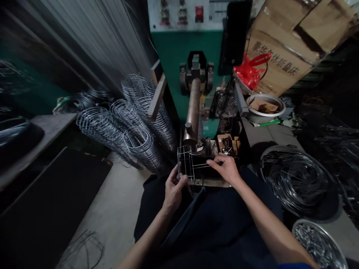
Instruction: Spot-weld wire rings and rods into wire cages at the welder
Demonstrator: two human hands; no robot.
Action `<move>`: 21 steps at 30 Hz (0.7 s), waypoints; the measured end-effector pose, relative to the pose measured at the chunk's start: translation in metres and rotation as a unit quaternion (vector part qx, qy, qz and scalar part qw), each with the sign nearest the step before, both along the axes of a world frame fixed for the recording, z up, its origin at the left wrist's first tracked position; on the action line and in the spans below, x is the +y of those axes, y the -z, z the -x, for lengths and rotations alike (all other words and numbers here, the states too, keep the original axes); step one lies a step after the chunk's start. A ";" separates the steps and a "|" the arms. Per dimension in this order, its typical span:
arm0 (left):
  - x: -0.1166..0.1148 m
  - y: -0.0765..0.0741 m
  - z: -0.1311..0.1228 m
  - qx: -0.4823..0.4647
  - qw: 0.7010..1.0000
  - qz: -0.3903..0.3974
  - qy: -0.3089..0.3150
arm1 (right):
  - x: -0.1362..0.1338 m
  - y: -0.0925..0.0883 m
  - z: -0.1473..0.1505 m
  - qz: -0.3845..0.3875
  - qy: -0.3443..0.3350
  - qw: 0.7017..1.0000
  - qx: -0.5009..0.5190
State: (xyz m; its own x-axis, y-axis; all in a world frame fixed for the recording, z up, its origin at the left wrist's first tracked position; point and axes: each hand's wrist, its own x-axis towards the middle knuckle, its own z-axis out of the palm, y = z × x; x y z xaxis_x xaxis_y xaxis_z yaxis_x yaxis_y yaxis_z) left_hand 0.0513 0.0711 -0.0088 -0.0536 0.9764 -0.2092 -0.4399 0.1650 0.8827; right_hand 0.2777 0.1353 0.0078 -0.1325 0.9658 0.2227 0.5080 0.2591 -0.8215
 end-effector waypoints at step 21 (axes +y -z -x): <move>0.036 0.004 -0.007 -0.003 0.999 -0.031 -0.017 | 0.039 -0.007 -0.008 -0.020 -0.023 1.000 -0.006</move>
